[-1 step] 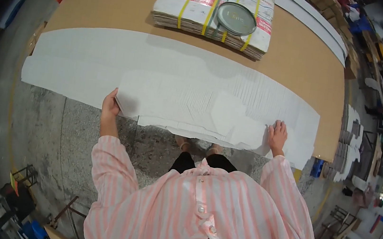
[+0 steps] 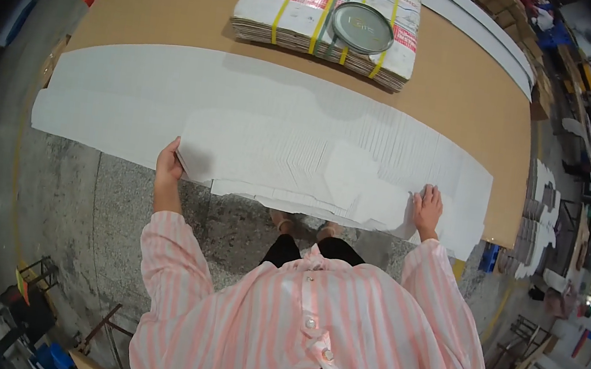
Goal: Sorting and stacking paper box templates and flats at an industrial workbench.
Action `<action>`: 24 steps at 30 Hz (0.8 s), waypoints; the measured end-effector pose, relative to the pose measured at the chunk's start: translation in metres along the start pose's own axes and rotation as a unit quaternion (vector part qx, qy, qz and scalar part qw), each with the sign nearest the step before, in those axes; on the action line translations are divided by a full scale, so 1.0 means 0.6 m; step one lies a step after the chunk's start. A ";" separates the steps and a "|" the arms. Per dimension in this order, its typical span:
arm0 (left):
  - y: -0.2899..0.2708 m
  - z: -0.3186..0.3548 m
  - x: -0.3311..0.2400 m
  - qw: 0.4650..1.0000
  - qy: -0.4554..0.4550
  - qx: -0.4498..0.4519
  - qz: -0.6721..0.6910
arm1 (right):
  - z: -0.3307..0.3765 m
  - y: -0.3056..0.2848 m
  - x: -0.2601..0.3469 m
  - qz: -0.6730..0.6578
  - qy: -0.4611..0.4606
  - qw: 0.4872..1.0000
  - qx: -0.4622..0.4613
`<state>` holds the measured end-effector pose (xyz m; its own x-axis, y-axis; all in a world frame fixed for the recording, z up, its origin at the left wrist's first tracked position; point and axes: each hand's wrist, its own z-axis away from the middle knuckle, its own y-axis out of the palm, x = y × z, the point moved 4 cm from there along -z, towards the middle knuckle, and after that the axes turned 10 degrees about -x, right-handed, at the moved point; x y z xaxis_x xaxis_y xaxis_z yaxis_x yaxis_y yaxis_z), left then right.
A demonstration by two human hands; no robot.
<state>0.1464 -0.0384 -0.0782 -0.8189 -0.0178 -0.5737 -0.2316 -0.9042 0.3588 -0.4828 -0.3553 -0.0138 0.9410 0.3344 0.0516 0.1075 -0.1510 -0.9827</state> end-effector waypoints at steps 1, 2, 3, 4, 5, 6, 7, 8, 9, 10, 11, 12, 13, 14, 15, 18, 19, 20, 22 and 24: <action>0.000 0.002 -0.001 0.999 0.026 -0.028 -0.011 | 0.003 -0.002 0.002 -0.009 -0.002 1.000 0.008; 0.001 0.005 -0.002 0.997 0.054 -0.057 -0.021 | 0.006 -0.006 0.002 -0.007 0.000 1.000 0.008; 0.000 0.007 -0.001 0.997 0.055 -0.057 -0.023 | 0.008 -0.005 0.003 -0.008 0.006 1.000 0.020; -0.002 0.010 -0.002 0.992 0.083 -0.076 -0.049 | 0.008 -0.003 0.004 -0.010 0.011 0.999 0.032; -0.005 0.013 -0.003 0.986 0.111 -0.096 -0.075 | 0.007 -0.004 0.004 -0.012 0.010 0.999 0.032; 0.006 0.018 0.001 0.986 0.111 -0.094 -0.076 | 0.008 -0.006 -0.001 -0.007 0.003 1.000 0.028; 0.015 0.024 0.003 0.980 0.132 -0.119 -0.089 | 0.009 -0.006 -0.005 -0.003 -0.004 1.000 0.024; 0.023 0.030 0.002 0.972 0.153 -0.143 -0.102 | 0.008 -0.003 -0.007 -0.002 -0.003 1.000 0.024; 0.026 0.037 0.001 0.973 0.152 -0.143 -0.103 | 0.008 -0.003 -0.006 -0.004 -0.001 1.000 0.022; 0.032 0.043 0.002 0.980 0.143 -0.123 -0.065 | 0.008 -0.003 -0.007 -0.006 0.002 1.000 0.020; 0.038 0.045 0.005 0.985 0.134 -0.103 -0.027 | 0.010 -0.006 -0.009 -0.004 0.003 1.000 0.021; 0.026 0.046 0.001 0.984 0.138 -0.108 -0.026 | 0.008 -0.006 -0.001 -0.012 -0.002 1.000 0.019; 0.016 0.042 -0.001 0.988 0.125 -0.084 -0.038 | 0.006 -0.005 0.005 -0.018 -0.007 1.000 0.016; 0.007 0.037 -0.004 0.991 0.112 -0.060 -0.050 | 0.005 -0.005 0.010 -0.023 -0.011 1.000 0.017; 0.016 0.038 -0.001 0.991 0.112 -0.060 -0.050 | 0.004 -0.007 0.004 -0.019 -0.014 1.000 0.009; 0.022 0.048 -0.002 0.979 0.144 -0.119 -0.081 | 0.003 -0.001 0.006 -0.015 -0.019 1.000 0.000; 0.019 0.054 -0.001 0.992 0.091 -0.082 -0.038 | 0.003 0.002 0.009 -0.014 -0.020 1.000 -0.001; 0.015 0.063 -0.002 0.998 0.039 -0.045 0.006 | 0.004 0.001 0.008 -0.018 -0.024 1.000 0.002; 0.077 0.128 -0.001 0.974 0.214 0.033 -0.066 | -0.001 0.006 -0.002 -0.009 -0.022 1.000 0.016; -0.034 0.062 -0.018 0.999 0.035 0.013 0.012 | 0.000 0.016 0.025 -0.027 -0.059 0.998 -0.017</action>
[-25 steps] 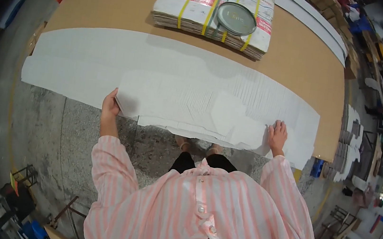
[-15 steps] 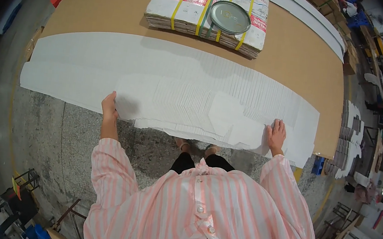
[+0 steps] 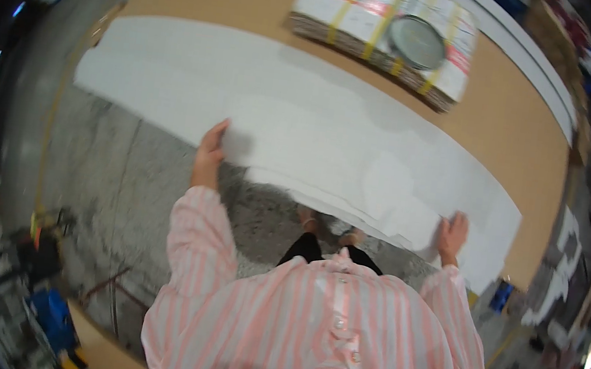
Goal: Sorting and stacking paper box templates and flats at an industrial workbench.
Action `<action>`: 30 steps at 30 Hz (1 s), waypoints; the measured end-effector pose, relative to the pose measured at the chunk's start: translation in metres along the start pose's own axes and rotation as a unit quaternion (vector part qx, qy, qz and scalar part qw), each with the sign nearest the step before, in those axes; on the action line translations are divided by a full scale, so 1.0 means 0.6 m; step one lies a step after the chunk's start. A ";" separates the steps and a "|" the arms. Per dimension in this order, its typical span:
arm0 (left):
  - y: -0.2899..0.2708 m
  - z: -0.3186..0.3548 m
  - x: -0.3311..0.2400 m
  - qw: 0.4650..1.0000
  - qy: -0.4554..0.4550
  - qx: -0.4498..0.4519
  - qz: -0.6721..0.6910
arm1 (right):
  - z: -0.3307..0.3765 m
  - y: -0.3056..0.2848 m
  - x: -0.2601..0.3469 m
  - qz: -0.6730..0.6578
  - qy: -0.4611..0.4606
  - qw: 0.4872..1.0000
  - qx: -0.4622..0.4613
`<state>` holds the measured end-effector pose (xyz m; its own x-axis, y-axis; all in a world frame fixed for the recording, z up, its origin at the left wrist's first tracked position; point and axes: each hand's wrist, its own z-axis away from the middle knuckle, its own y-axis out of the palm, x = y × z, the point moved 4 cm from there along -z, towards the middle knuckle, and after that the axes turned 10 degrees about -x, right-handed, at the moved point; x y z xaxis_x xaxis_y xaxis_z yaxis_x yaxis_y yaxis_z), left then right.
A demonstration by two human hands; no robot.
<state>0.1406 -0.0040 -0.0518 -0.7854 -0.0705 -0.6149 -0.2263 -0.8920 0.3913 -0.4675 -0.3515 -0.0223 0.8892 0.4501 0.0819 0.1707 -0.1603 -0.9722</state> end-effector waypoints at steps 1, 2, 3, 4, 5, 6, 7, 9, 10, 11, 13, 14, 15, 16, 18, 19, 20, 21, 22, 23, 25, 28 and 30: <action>0.036 -0.030 0.027 0.998 -0.058 0.022 0.011 | 0.002 -0.006 -0.033 0.007 0.000 1.000 -0.024; 0.046 -0.037 0.035 0.997 -0.067 0.034 0.029 | 0.005 -0.010 -0.038 0.018 -0.018 0.999 -0.036; 0.059 -0.041 0.039 0.994 -0.078 0.054 0.045 | 0.007 -0.009 -0.046 0.020 -0.028 0.998 -0.051; 0.062 -0.035 0.042 0.995 -0.072 0.045 0.048 | 0.009 -0.010 -0.048 0.020 -0.027 0.998 -0.043; 0.063 -0.030 0.041 0.998 -0.050 0.025 0.028 | 0.009 -0.006 -0.047 0.022 -0.025 0.999 -0.036; 0.060 -0.027 0.038 1.000 -0.029 0.008 0.007 | 0.008 -0.005 -0.043 0.019 -0.029 0.999 -0.034; 0.056 -0.023 0.035 1.000 -0.028 0.004 0.009 | 0.009 -0.003 -0.042 0.021 -0.017 0.999 -0.019; 0.051 -0.020 0.028 0.998 0.024 -0.050 -0.027 | 0.008 -0.002 -0.045 0.027 -0.004 1.000 -0.004; 0.057 -0.021 0.032 0.998 0.021 -0.048 -0.027 | 0.005 0.001 -0.046 0.016 -0.005 1.000 0.002; 0.054 -0.021 0.033 0.988 0.063 -0.120 -0.069 | 0.007 0.001 -0.049 0.006 -0.006 1.000 0.008; 0.042 -0.024 0.030 0.968 0.111 -0.196 -0.111 | 0.007 0.002 -0.045 0.008 0.004 1.000 0.012; 0.039 -0.023 0.027 0.942 0.168 -0.231 -0.178 | 0.010 0.004 -0.042 0.012 0.014 1.000 0.017; 0.036 -0.024 0.023 0.907 0.224 -0.263 -0.242 | 0.011 0.002 -0.037 0.010 0.013 1.000 0.018; 0.052 -0.020 0.025 0.909 0.221 -0.258 -0.242 | 0.013 0.001 -0.042 0.025 0.023 0.999 0.021; 0.073 -0.002 0.023 0.921 0.197 -0.233 -0.242 | 0.014 0.000 -0.043 0.041 0.033 0.998 0.024; 0.063 -0.005 0.022 0.921 0.196 -0.232 -0.242 | 0.011 0.004 -0.038 0.051 0.057 0.997 0.028; 0.051 -0.015 0.026 0.968 0.140 -0.139 -0.157 | 0.008 0.010 -0.031 0.062 0.082 0.994 0.032; 0.050 -0.020 0.021 0.993 0.085 -0.039 -0.069 | -0.008 0.011 -0.007 0.040 0.056 0.998 0.012; 0.037 -0.024 0.023 0.995 0.077 -0.046 -0.030 | -0.026 0.014 0.027 0.022 0.033 0.999 -0.011; 0.037 -0.030 0.035 0.997 0.061 -0.040 0.008 | -0.048 0.026 0.059 -0.060 -0.011 0.998 -0.018; -0.057 0.005 0.028 0.973 0.100 -0.151 -0.140 | -0.084 0.030 0.263 -0.128 -0.012 0.992 0.006; 0.090 0.008 0.107 0.998 0.010 0.029 -0.054 | -0.157 0.068 0.326 -0.215 -0.056 0.975 -0.008; 0.030 0.023 0.080 0.998 0.036 0.016 -0.047 | -0.181 0.068 0.498 -0.224 -0.073 0.970 0.051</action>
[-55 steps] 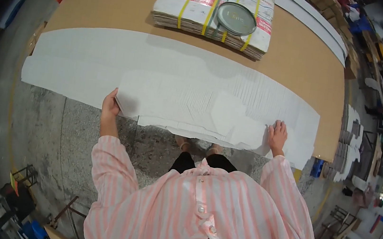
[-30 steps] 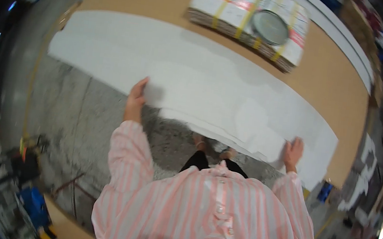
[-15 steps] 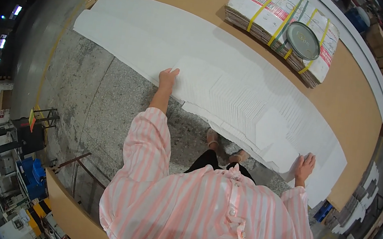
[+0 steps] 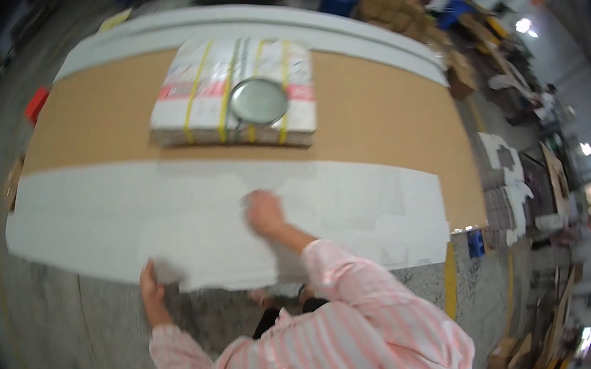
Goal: Sorting and stacking paper box templates and flats at an industrial workbench.
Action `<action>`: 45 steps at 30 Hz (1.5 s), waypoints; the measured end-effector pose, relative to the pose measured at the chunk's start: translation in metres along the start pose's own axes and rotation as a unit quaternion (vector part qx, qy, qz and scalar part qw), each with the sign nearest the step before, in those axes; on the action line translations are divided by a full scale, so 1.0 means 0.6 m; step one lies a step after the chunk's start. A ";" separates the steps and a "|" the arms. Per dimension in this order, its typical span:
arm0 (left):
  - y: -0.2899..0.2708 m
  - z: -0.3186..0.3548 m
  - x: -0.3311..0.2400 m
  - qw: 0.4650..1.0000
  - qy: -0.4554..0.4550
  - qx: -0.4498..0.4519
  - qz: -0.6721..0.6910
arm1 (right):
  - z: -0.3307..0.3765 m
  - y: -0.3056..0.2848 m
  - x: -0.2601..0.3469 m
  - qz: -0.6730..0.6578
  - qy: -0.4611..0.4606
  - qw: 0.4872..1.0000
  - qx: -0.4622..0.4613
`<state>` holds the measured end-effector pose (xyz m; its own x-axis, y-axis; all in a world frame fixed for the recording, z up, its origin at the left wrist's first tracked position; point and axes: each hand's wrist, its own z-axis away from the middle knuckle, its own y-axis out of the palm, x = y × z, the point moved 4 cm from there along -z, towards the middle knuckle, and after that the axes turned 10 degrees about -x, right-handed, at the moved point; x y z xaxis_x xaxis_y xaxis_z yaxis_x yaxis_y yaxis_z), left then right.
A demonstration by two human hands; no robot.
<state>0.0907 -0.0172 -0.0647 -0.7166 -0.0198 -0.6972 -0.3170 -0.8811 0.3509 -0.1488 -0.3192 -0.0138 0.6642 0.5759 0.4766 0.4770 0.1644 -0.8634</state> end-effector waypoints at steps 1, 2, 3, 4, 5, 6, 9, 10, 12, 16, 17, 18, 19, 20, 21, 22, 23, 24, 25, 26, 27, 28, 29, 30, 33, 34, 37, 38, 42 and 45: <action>-0.037 -0.017 -0.005 1.000 0.005 -0.013 -0.004 | -0.022 0.018 0.054 0.006 -0.039 0.999 0.012; -0.025 -0.020 0.004 0.999 0.020 -0.028 0.002 | -0.029 0.024 0.073 0.000 -0.047 0.999 -0.008; -0.020 -0.014 0.012 0.998 0.036 -0.051 0.009 | -0.030 0.031 0.095 -0.010 -0.060 0.998 -0.022; -0.009 -0.015 0.016 0.998 0.041 -0.042 0.013 | -0.034 0.036 0.102 -0.005 -0.063 0.997 -0.032; 0.006 -0.019 0.021 0.997 0.054 -0.047 0.008 | -0.042 0.040 0.098 -0.013 -0.033 0.999 -0.028; 0.014 -0.026 0.026 0.996 0.065 -0.055 0.001 | -0.042 0.047 0.094 -0.023 -0.001 0.999 -0.022; -0.021 -0.017 0.018 0.997 0.052 -0.060 0.023 | -0.009 0.070 0.143 -0.018 -0.033 0.999 0.006; -0.007 -0.009 0.016 0.996 0.052 -0.059 0.028 | 0.000 0.074 0.140 -0.014 -0.037 0.999 0.006; 0.004 0.008 0.005 0.992 0.051 -0.116 -0.020 | 0.011 0.072 0.145 -0.029 -0.056 0.997 -0.037; -0.004 -0.009 0.009 0.995 0.066 -0.064 0.024 | -0.009 0.085 0.168 -0.009 -0.070 0.997 0.002; -0.007 -0.015 0.010 0.996 0.066 -0.054 0.027 | -0.015 0.088 0.177 -0.015 -0.066 0.998 -0.004; -0.002 -0.017 0.011 0.996 0.064 -0.043 0.031 | -0.022 0.091 0.179 -0.019 -0.060 0.998 -0.010; 0.003 -0.018 0.013 0.996 0.064 -0.046 0.032 | -0.026 0.094 0.180 -0.019 -0.062 0.998 -0.008; 0.013 -0.020 0.017 0.995 0.076 -0.043 0.039 | -0.029 0.096 0.182 -0.023 -0.067 0.997 -0.007; 0.012 -0.016 0.015 0.994 0.089 -0.045 0.044 | -0.027 0.103 0.193 -0.030 -0.073 0.997 -0.003; 0.006 -0.017 0.015 0.994 0.090 -0.053 0.044 | -0.023 0.108 0.199 -0.035 -0.075 0.997 0.002; 0.003 -0.020 0.016 0.994 0.085 -0.047 0.050 | -0.017 0.107 0.202 -0.042 -0.080 0.996 -0.010; 0.002 -0.019 0.015 0.994 0.078 -0.042 0.056 | -0.011 0.106 0.206 -0.048 -0.085 0.995 -0.022; -0.002 -0.017 0.012 0.994 0.079 -0.049 0.056 | -0.010 0.109 0.212 -0.052 -0.087 0.995 -0.017; 0.002 -0.013 0.013 0.995 0.073 -0.049 0.053 | -0.010 0.110 0.213 -0.044 -0.082 0.996 -0.016; 0.005 -0.010 0.012 0.995 0.067 -0.049 0.050 | -0.013 0.110 0.216 -0.036 -0.078 0.996 -0.015; 0.006 -0.011 0.012 0.995 0.066 -0.055 0.050 | -0.018 0.113 0.222 -0.038 -0.079 0.996 -0.009; 0.011 -0.011 0.011 0.994 0.079 -0.044 0.056 | -0.026 0.115 0.228 -0.053 -0.077 0.995 -0.013; 0.015 -0.011 0.010 0.993 0.093 -0.033 0.062 | -0.029 0.117 0.234 -0.068 -0.076 0.995 -0.018; 0.020 -0.007 0.014 0.996 0.053 -0.061 0.047 | -0.022 0.124 0.246 -0.064 -0.097 0.993 -0.016; 0.013 -0.008 0.015 0.996 0.051 -0.064 0.045 | -0.016 0.126 0.249 -0.066 -0.096 0.993 -0.013; 0.002 0.006 0.012 0.995 0.065 -0.068 0.037 | 0.007 0.137 0.255 -0.053 -0.124 0.991 0.024; 0.015 0.006 0.008 0.995 0.052 -0.077 0.019 | -0.001 0.141 0.243 -0.049 -0.113 0.992 0.015; 0.017 0.012 -0.005 0.994 0.036 -0.098 -0.025 | -0.025 0.118 0.212 -0.088 -0.055 0.994 0.026; 0.038 0.033 -0.019 0.995 0.047 -0.067 0.053 | -0.015 0.045 0.113 -0.119 -0.097 0.986 -0.061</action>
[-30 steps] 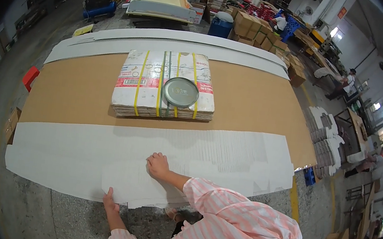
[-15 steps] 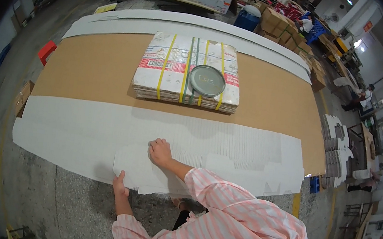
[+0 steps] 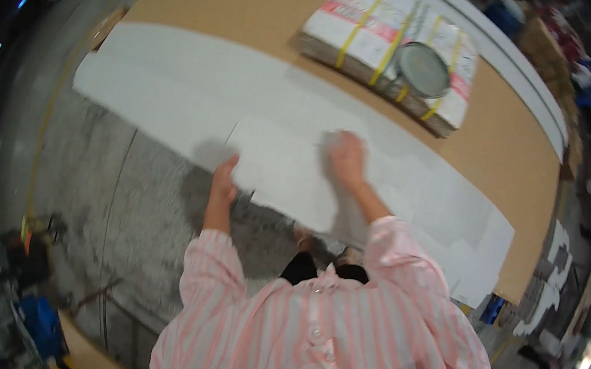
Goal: Sorting and stacking paper box templates and flats at an industrial workbench.
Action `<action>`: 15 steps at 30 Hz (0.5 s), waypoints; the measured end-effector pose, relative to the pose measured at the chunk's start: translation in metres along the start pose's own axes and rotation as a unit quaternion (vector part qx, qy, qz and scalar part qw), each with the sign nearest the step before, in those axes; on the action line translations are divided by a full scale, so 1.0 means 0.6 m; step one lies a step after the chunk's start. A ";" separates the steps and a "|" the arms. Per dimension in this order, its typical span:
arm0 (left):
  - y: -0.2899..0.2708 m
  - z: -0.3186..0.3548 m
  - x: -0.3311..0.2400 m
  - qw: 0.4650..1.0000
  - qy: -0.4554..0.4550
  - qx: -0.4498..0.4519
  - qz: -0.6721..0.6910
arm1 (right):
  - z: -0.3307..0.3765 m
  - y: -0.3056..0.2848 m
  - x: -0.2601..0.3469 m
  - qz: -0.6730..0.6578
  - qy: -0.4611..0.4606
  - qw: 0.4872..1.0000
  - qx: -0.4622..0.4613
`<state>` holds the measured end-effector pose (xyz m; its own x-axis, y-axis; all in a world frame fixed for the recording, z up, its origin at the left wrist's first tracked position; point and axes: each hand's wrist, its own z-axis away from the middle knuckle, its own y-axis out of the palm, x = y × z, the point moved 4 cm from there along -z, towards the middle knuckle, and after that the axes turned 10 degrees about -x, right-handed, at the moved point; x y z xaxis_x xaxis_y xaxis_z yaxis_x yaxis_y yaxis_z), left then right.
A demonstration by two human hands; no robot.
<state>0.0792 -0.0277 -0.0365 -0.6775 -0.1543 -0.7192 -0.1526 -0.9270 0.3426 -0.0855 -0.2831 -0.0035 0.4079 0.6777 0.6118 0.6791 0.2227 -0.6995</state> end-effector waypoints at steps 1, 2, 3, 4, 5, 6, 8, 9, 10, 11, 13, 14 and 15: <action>-0.001 0.010 -0.003 0.999 0.005 0.002 0.034 | 0.011 -0.036 -0.039 0.021 0.006 1.000 0.011; -0.004 0.023 -0.001 0.998 0.010 0.010 0.067 | 0.030 -0.085 -0.072 0.007 0.040 0.999 -0.004; 0.003 0.038 0.006 0.998 0.013 0.000 0.066 | 0.054 -0.136 -0.120 0.052 0.034 0.998 -0.028; 0.017 0.054 0.014 0.988 -0.028 0.046 0.147 | 0.081 -0.184 -0.166 0.082 0.072 0.993 -0.046; 0.029 0.067 0.020 0.967 -0.069 0.096 0.225 | 0.110 -0.238 -0.222 0.099 0.118 0.987 -0.046; 0.023 0.072 0.026 0.968 -0.065 0.093 0.224 | 0.146 -0.287 -0.279 0.142 0.142 0.977 -0.066; 0.008 0.085 0.055 0.936 -0.092 0.168 0.294 | 0.211 -0.383 -0.348 0.230 0.179 0.951 -0.099; 0.012 0.090 0.079 0.937 -0.093 0.170 0.292 | 0.239 -0.420 -0.377 0.284 0.201 0.931 -0.113; 0.012 0.093 0.106 0.949 -0.070 0.087 0.296 | 0.257 -0.437 -0.377 0.286 0.207 0.929 -0.115; 0.008 0.099 0.129 0.954 -0.047 0.004 0.297 | 0.275 -0.461 -0.382 0.335 0.246 0.900 -0.130; 0.052 0.123 0.153 0.950 -0.039 0.067 0.301 | 0.321 -0.522 -0.413 0.381 0.263 0.873 -0.153; 0.072 0.137 0.161 0.942 -0.016 0.116 0.315 | 0.343 -0.527 -0.442 0.377 0.302 0.867 -0.122; 0.068 0.145 0.171 0.944 -0.019 0.107 0.311 | 0.350 -0.513 -0.449 0.364 0.341 0.862 -0.088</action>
<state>-0.0591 -0.0516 -0.0434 -0.7086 -0.6304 -0.3170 0.1452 -0.5699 0.8088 -0.5327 -0.3871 -0.0304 0.9885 0.0098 0.1511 0.1491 -0.2390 -0.9595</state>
